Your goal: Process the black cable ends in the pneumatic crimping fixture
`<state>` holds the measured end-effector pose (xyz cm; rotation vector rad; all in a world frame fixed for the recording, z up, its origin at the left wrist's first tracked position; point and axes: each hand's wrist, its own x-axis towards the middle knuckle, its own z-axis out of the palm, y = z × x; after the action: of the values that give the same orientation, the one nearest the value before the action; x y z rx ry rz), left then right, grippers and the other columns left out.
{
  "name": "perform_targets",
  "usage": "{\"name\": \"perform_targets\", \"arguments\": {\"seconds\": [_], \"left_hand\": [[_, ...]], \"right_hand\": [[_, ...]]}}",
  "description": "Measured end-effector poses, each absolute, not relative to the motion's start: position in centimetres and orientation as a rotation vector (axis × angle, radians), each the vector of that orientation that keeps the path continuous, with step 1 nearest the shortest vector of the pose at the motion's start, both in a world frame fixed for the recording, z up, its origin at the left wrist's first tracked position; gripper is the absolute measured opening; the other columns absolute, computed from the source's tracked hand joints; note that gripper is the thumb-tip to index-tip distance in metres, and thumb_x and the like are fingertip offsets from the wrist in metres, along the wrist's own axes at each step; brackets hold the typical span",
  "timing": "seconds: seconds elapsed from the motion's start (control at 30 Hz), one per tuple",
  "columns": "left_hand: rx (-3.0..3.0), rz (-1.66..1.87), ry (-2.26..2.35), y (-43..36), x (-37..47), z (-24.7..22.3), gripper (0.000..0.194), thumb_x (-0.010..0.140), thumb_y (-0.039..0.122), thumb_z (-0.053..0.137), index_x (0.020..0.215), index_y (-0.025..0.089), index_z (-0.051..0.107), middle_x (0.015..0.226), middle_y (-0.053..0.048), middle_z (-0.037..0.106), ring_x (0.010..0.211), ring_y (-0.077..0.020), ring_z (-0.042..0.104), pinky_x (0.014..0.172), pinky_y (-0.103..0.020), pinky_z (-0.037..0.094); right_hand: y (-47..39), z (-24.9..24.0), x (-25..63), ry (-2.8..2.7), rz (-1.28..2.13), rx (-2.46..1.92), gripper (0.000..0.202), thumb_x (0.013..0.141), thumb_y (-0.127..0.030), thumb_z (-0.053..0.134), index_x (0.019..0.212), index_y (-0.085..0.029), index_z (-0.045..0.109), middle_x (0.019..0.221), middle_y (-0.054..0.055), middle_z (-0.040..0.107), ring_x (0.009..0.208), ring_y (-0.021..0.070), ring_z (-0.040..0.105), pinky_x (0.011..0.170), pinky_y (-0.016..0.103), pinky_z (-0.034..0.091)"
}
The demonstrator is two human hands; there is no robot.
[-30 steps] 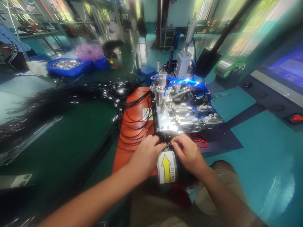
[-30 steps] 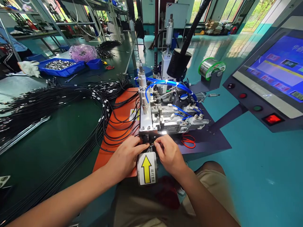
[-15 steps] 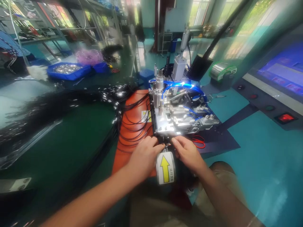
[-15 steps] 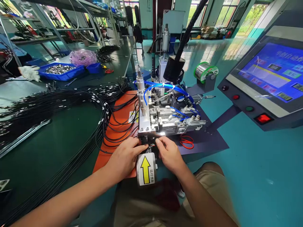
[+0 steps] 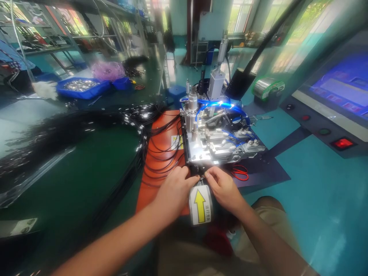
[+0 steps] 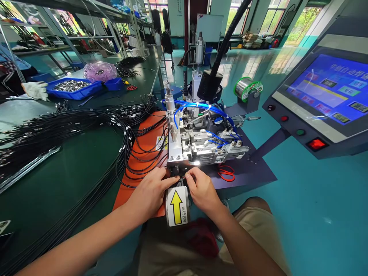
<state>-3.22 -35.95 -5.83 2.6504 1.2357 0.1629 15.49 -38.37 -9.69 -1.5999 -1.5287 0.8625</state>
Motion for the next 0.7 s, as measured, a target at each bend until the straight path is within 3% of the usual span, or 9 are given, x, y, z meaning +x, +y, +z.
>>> {"name": "perform_targets", "arguments": {"seconds": [0.13, 0.33, 0.43, 0.7], "left_hand": [[2.672, 0.193, 1.221, -35.9, -3.4, -5.9, 0.035, 0.093, 0.010, 0.045, 0.120, 0.022, 0.065, 0.098, -0.008, 0.059, 0.091, -0.0242, 0.053, 0.081, -0.038, 0.047], [2.676, 0.243, 1.258, -35.9, -3.6, -6.4, 0.022, 0.090, 0.006, 0.047, 0.095, 0.016, 0.066, 0.087, -0.006, 0.059, 0.084, -0.0220, 0.053, 0.079, -0.035, 0.045], [2.677, 0.261, 1.267, -35.9, -3.7, -6.8, 0.021, 0.091, 0.007, 0.047, 0.096, 0.016, 0.065, 0.089, -0.006, 0.059, 0.086, -0.0222, 0.053, 0.078, -0.035, 0.045], [2.707, 0.187, 1.294, -35.7, -3.5, -5.9, 0.021, 0.092, 0.010, 0.046, 0.096, 0.017, 0.066, 0.089, -0.006, 0.061, 0.087, -0.0228, 0.055, 0.080, -0.036, 0.045]], "right_hand": [[-38.3, -10.0, 15.4, -1.500, 0.885, -1.611, 0.026, 0.095, -0.038, 0.045, 0.080, -0.020, 0.056, 0.073, 0.000, 0.059, 0.067, 0.0174, 0.054, 0.065, 0.029, 0.041], [-38.1, -10.7, 15.3, -1.319, 1.059, -1.593, 0.029, 0.091, -0.043, 0.051, 0.077, -0.019, 0.057, 0.068, -0.001, 0.056, 0.063, 0.0157, 0.051, 0.060, 0.027, 0.042], [-38.1, -10.8, 15.2, -1.271, 1.071, -1.601, 0.031, 0.091, -0.044, 0.052, 0.076, -0.018, 0.059, 0.068, 0.000, 0.057, 0.062, 0.0156, 0.051, 0.057, 0.026, 0.041], [-41.7, -8.2, 13.9, -1.255, 0.695, -1.546, 0.019, 0.093, -0.038, 0.054, 0.088, -0.020, 0.060, 0.075, 0.000, 0.063, 0.066, 0.0158, 0.059, 0.062, 0.025, 0.045]]}}
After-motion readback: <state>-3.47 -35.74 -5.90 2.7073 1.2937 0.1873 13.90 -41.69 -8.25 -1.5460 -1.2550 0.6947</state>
